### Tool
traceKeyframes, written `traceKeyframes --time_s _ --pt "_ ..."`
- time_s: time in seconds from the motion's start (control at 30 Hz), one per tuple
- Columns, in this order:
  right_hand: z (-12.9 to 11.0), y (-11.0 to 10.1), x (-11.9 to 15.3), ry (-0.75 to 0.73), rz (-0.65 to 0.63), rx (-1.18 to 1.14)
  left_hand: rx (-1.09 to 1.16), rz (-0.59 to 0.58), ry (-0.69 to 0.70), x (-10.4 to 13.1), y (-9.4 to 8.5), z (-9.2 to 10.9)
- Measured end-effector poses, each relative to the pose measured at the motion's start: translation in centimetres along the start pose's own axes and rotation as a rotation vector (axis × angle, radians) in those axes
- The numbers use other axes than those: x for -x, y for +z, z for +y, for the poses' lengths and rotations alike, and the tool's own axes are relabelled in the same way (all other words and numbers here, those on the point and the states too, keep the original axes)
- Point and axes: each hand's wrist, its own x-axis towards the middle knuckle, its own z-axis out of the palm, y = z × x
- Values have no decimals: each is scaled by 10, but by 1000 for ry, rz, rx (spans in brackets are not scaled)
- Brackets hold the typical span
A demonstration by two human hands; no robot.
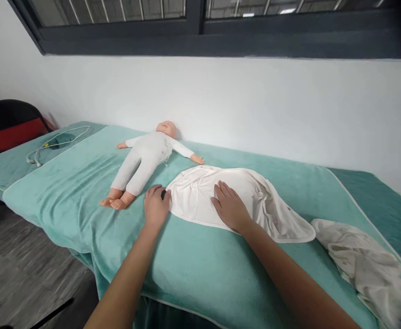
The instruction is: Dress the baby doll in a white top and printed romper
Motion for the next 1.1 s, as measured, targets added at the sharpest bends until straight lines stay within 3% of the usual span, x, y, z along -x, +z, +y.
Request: traceKeyframes --time_s 0.13,0.27,0.4,0.6,0.8,0.97,1.1 --pt "-12 5 -35 6 5 -26 27 -83 -7 -18 4 -3" --pt "-19 5 -52 -16 44 -47 210 31 -107 -31 6 -4" --pt "-20 1 -46 -77 31 -66 322 148 -109 -38 8 -6" --pt "-41 3 -29 -135 -9 -39 242 199 80 -24 1 -6" --pt "-71 5 -15 -147 27 -72 98 23 377 1 -17 -3" --pt "-68 0 1 -122 15 -152 -10 -237 667 22 -33 14" --pt "-69 -4 22 -114 34 -179 -121 -275 692 31 -36 22"
